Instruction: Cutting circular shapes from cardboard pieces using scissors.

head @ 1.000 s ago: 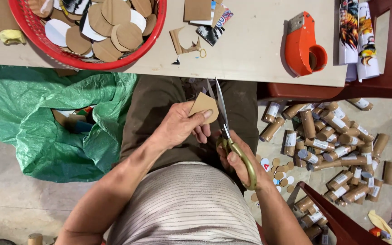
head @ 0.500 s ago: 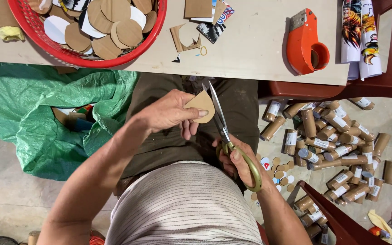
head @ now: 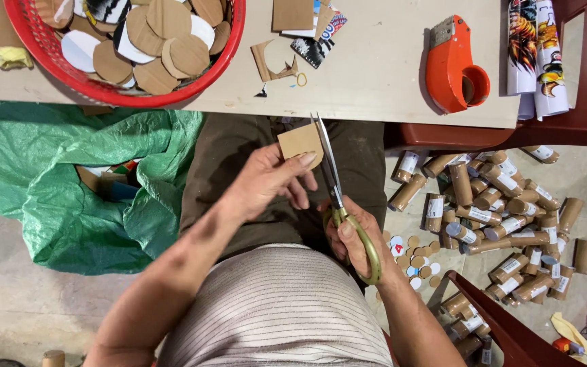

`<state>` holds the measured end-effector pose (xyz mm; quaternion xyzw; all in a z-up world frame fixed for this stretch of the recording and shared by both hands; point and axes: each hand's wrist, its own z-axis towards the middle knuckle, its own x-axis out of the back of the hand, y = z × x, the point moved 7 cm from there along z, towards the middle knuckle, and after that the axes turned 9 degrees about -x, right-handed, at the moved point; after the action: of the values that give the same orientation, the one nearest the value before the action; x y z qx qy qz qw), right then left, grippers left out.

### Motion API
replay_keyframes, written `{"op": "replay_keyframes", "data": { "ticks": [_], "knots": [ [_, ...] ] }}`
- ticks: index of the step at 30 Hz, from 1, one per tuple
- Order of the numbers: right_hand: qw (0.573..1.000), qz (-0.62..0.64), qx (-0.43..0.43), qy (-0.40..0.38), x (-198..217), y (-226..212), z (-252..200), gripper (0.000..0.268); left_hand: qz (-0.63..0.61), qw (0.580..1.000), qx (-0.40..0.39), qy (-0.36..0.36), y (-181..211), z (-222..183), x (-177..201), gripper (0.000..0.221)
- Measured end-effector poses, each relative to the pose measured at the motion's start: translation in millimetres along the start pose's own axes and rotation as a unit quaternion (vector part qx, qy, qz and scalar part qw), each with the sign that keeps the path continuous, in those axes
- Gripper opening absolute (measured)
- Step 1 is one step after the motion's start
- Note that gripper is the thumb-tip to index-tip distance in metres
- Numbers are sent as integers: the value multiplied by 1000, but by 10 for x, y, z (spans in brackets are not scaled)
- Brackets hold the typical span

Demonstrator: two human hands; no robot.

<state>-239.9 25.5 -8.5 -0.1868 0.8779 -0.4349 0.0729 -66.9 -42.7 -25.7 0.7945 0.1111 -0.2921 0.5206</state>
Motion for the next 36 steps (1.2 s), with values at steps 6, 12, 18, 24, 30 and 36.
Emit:
{"op": "replay_keyframes", "data": {
  "ticks": [6,12,18,24,30,36],
  "knots": [
    [987,-152,60,3,57,-36,-29,98,117,991,-6,-58,-120,-64,-56,26],
    [991,-131,25,14,-32,-140,-47,110,130,987,15,-89,-81,-54,-47,27],
    [997,-73,-26,-16,-15,-39,-52,107,148,976,75,-139,-84,16,84,26],
    [998,-47,-38,-20,29,89,-52,100,203,944,150,-212,97,62,204,33],
    [998,35,-41,-18,-22,95,9,89,210,967,98,-108,202,118,148,31],
    [987,-149,50,24,84,173,21,98,-29,997,-62,30,-264,-13,71,31]
  ]
}}
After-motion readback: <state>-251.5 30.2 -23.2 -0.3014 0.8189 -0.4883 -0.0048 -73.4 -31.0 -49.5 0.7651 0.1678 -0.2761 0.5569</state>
